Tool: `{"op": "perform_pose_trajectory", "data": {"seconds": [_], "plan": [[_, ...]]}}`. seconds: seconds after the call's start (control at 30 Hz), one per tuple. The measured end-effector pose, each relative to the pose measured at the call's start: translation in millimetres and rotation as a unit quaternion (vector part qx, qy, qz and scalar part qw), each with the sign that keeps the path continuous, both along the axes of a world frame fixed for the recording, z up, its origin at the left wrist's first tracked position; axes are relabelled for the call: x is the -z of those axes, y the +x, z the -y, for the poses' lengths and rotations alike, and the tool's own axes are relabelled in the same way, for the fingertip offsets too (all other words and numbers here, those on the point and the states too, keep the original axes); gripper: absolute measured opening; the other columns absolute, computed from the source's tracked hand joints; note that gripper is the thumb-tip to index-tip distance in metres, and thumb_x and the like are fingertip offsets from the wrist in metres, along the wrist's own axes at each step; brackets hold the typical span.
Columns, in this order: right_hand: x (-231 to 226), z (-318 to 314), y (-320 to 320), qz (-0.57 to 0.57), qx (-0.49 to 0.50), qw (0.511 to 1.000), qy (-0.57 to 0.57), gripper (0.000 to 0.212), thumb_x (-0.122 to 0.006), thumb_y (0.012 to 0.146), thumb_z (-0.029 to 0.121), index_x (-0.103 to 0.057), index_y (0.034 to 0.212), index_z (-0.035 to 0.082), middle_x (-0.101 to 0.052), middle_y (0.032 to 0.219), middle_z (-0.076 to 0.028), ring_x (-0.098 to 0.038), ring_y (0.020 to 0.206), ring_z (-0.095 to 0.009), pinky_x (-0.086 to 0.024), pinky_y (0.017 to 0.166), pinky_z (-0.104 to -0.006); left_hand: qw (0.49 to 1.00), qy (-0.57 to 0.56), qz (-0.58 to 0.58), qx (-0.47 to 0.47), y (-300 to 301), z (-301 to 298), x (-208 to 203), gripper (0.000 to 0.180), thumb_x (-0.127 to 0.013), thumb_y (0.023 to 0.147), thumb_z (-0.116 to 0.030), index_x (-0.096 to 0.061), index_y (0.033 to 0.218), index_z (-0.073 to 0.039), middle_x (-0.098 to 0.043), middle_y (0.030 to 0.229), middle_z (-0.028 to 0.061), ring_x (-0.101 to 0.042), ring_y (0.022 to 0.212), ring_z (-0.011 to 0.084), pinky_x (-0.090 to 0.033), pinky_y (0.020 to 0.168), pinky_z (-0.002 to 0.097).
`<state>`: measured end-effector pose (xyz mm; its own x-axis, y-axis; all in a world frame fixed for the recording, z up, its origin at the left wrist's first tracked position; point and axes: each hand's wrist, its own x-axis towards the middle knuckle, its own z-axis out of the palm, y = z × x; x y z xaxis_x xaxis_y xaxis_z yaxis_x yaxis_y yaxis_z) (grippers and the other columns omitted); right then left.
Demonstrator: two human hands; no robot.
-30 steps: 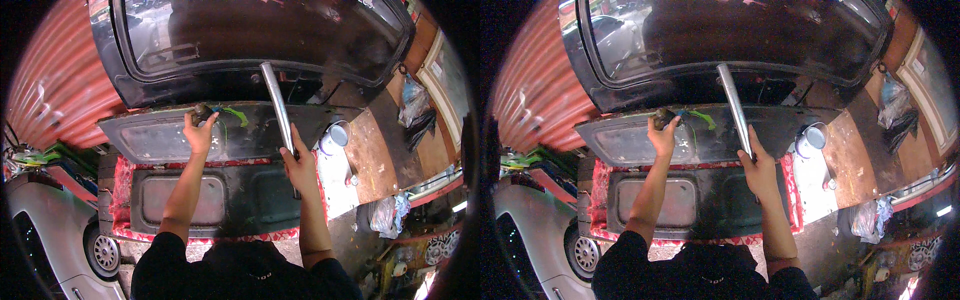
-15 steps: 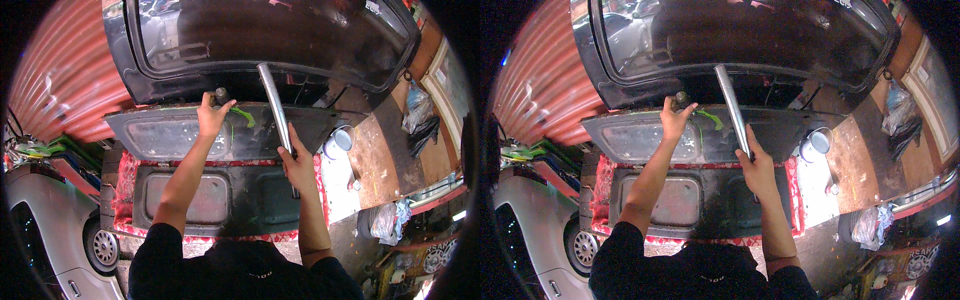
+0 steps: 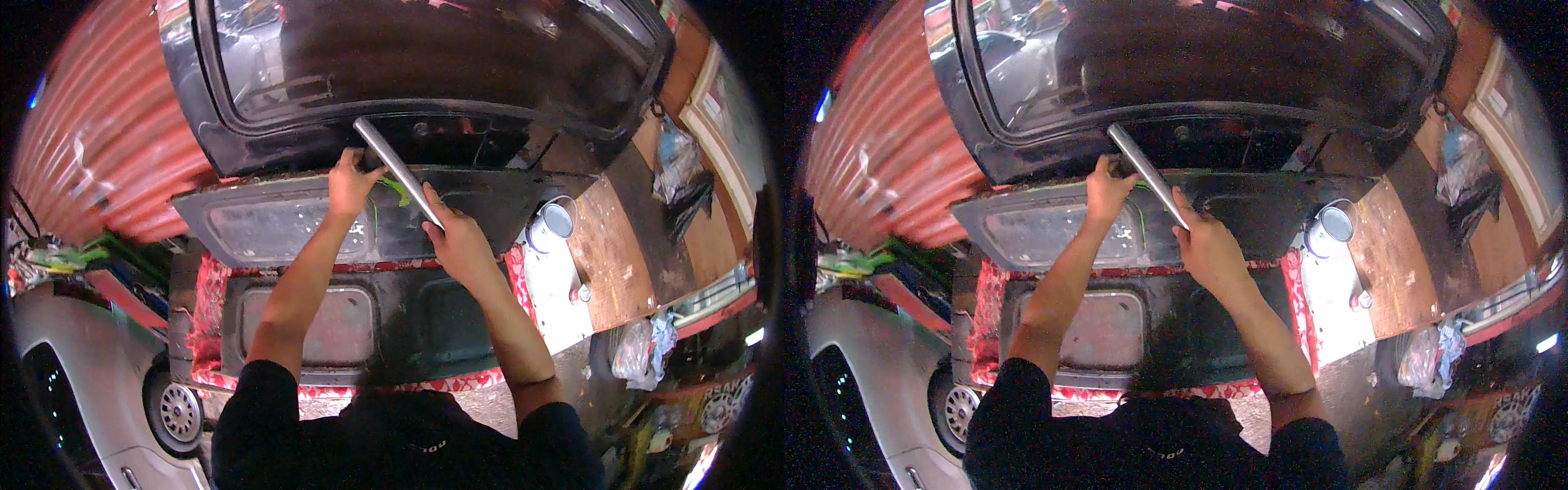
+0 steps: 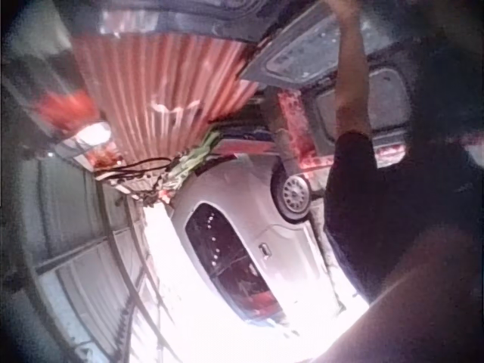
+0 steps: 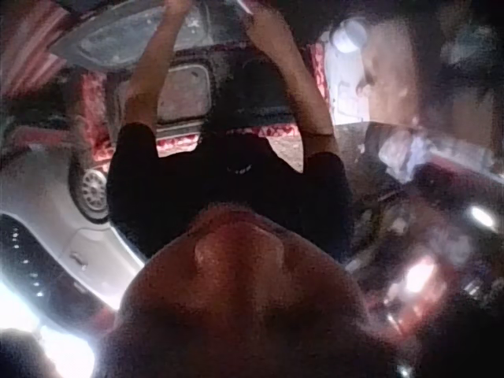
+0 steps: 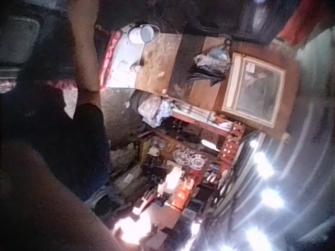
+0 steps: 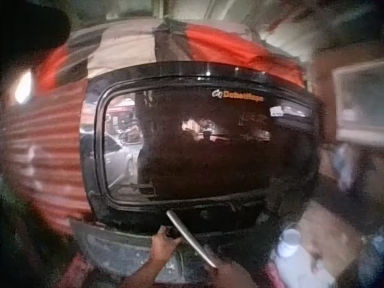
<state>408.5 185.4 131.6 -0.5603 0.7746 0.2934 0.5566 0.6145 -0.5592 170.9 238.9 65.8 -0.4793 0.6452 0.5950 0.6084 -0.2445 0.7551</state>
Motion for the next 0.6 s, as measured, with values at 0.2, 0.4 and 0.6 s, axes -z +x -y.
{"op": "perform_pose_trajectory", "data": {"seconds": [0.2,0.4,0.6], "plan": [[3.9,12.6,19.9,-0.207,0.021,0.977,0.047,0.067,-0.063,0.092,0.007,-0.034,0.151,0.014,-0.056,0.132,-0.026,-0.058,0.119,-0.039,-0.049,0.096,-0.0396,0.996,0.046,0.07,-0.023,-2.3,6.5,6.3,0.055,-0.092,0.067,-0.026,-0.06,0.102,0.001,-0.072,0.091,0.0173,-0.069,0.08,0.0223,-0.055,0.075,0.0346],[8.2,19.0,32.3,-0.245,0.062,0.963,-0.091,0.063,-0.062,0.093,0.005,-0.036,0.15,0.007,-0.05,0.143,-0.022,-0.05,0.132,-0.027,-0.04,0.105,-0.0321,0.996,0.07,0.04,-0.042,-2.1,8.6,-27.1,0.051,-0.092,0.067,-0.024,-0.059,0.098,0.002,-0.071,0.085,0.014,-0.064,0.074,0.0154,-0.053,0.07,0.0319],[12.1,22.7,33.0,-0.251,0.061,0.957,-0.132,0.062,-0.062,0.093,0.004,-0.036,0.149,0.005,-0.049,0.144,-0.022,-0.048,0.134,-0.025,-0.038,0.107,-0.0307,0.998,0.051,0.039,-0.02,-8.9,1.4,-16.1,0.052,-0.092,0.067,-0.023,-0.059,0.097,0.002,-0.07,0.082,0.0102,-0.059,0.073,0.0123,-0.051,0.069,0.0309]]}}
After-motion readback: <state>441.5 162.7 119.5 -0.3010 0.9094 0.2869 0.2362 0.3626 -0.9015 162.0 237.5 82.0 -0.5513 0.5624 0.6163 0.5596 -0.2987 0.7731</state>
